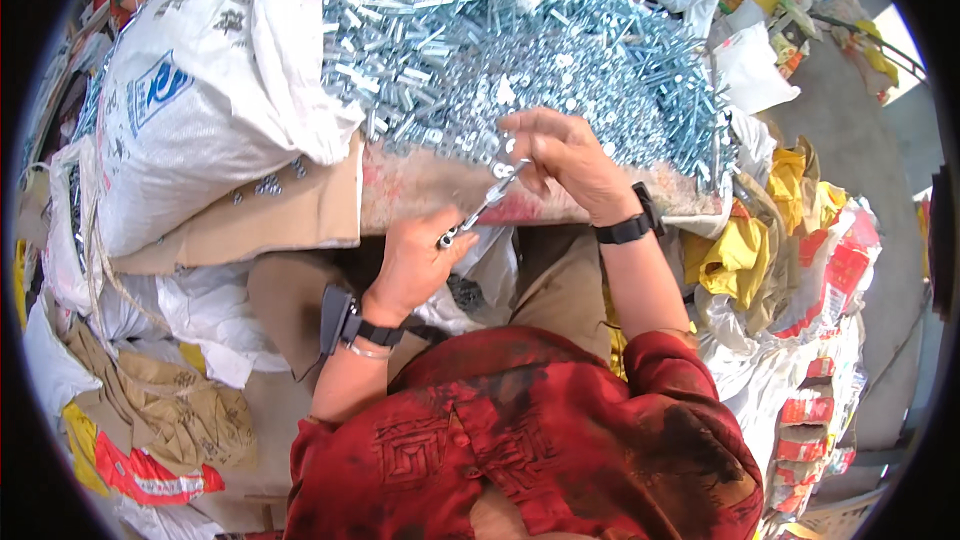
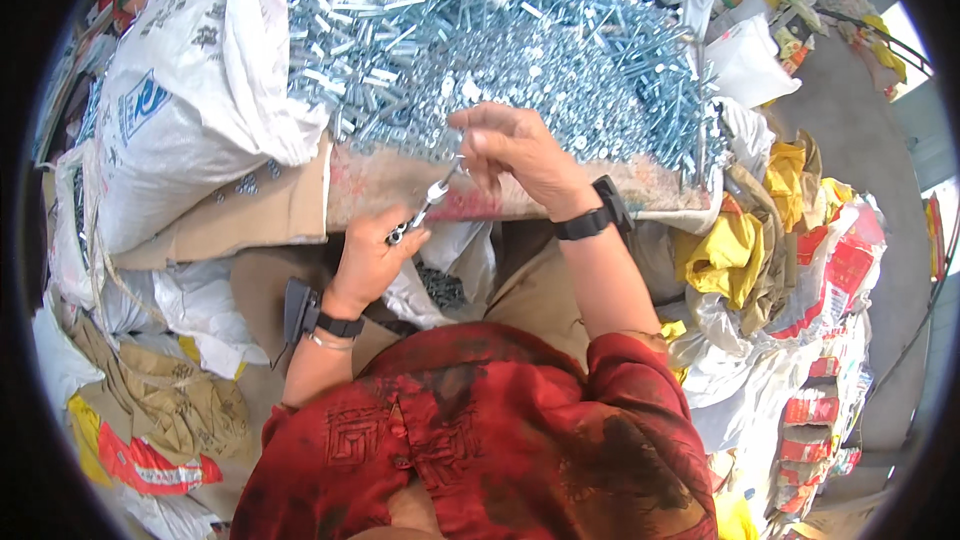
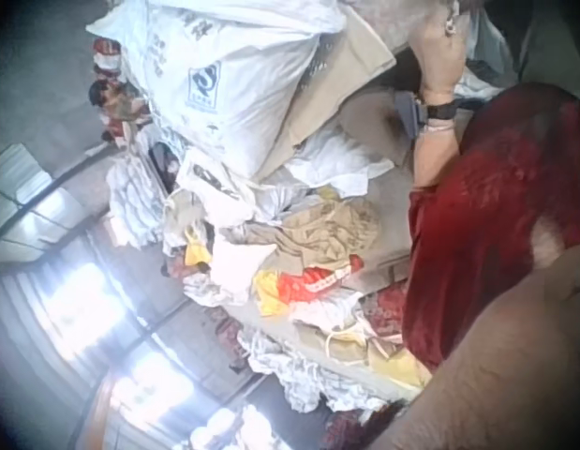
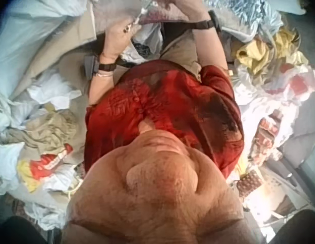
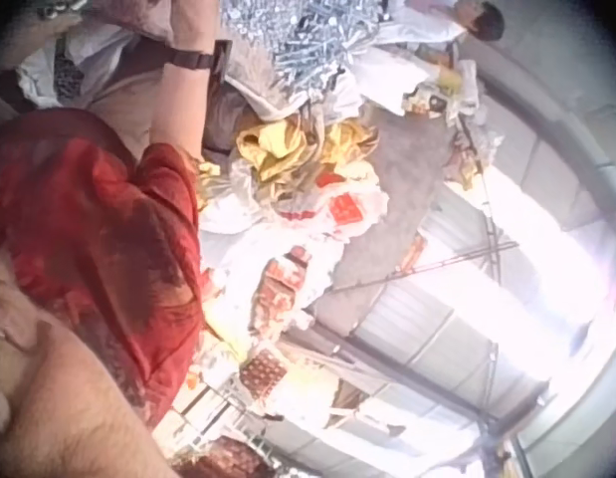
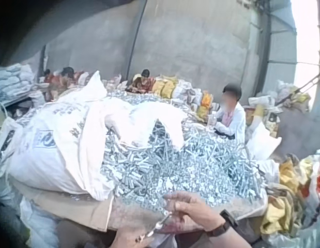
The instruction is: Sliding washers onto long metal bolts or screws from a large pile of hardware.
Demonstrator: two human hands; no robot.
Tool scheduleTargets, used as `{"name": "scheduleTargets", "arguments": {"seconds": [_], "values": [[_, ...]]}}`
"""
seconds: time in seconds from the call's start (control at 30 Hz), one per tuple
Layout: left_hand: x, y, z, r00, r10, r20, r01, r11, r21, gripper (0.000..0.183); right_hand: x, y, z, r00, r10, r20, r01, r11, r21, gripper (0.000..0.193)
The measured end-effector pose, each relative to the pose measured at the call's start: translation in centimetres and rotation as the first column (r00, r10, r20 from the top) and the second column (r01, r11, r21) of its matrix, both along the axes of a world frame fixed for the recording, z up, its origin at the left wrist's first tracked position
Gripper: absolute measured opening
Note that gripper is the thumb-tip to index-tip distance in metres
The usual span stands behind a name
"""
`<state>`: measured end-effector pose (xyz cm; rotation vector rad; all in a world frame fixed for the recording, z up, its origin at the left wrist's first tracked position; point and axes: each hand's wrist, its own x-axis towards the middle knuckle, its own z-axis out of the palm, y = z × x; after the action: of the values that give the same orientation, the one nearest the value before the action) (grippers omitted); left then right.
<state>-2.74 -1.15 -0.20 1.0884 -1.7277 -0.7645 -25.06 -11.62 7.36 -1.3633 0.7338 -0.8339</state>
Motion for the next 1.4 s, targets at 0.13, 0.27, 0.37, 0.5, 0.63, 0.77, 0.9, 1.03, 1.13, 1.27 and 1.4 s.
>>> {"name": "scheduleTargets", "arguments": {"seconds": [0.13,0.27,0.37,0.5,0.63,0.77,0.9,1.03,1.13,1.27,1.4], "values": [[-0.1,0.1,0.4,0.892,0.030,-0.450,0.146,0.925,0.351,0.014,1.8,-7.6,-2.9,0.572,-0.639,-0.514,0.186,0.712,-0.677,0.032],[0.6,0.3,0.6,0.807,0.115,-0.580,0.215,0.856,0.469,0.015,3.2,-9.4,-4.8,0.260,-0.831,-0.491,-0.260,0.430,-0.865,0.016],[0.9,-0.1,0.2,0.816,0.157,-0.556,0.192,0.834,0.517,0.016,3.2,-9.3,-4.8,0.262,-0.840,-0.475,-0.202,0.434,-0.878,0.011],[0.7,-0.4,-0.7,0.896,0.075,-0.438,0.113,0.915,0.388,0.015,3.3,-8.2,-3.8,0.384,-0.798,-0.465,0.004,0.505,-0.863,0.021],[0.3,-0.3,-1.1,0.989,0.052,-0.137,-0.021,0.974,0.224,0.018,2.9,-3.5,-0.2,0.925,-0.261,-0.275,0.196,0.950,-0.243,0.018],[0.0,0.3,-0.6,1.000,-0.014,-0.008,0.016,0.968,0.252,0.019,1.3,-0.4,0.2,0.986,-0.017,-0.169,-0.009,0.989,-0.151,0.014],[-0.3,0.7,-0.3,1.000,-0.018,0.013,0.015,0.976,0.217,0.020,-0.5,1.1,1.2,0.972,-0.119,-0.204,0.083,0.981,-0.177,0.016],[-0.8,1.1,0.4,0.993,-0.052,0.106,0.035,0.987,0.160,0.021,-1.6,2.4,1.5,0.957,-0.064,-0.284,0.005,0.979,-0.203,0.016],[-0.9,1.5,0.5,0.996,-0.047,0.073,0.038,0.992,0.123,0.020,-1.7,3.0,1.3,0.944,-0.160,-0.290,0.075,0.956,-0.284,0.016],[-0.7,1.6,0.5,0.993,-0.105,-0.047,0.112,0.974,0.197,0.019,-0.2,3.7,0.3,0.953,-0.295,-0.067,0.256,0.904,-0.342,0.016],[-0.8,2.0,0.7,0.956,-0.164,-0.242,0.235,0.924,0.302,0.019,1.1,4.5,0.4,0.963,-0.268,-0.029,0.242,0.908,-0.341,0.021]]}}
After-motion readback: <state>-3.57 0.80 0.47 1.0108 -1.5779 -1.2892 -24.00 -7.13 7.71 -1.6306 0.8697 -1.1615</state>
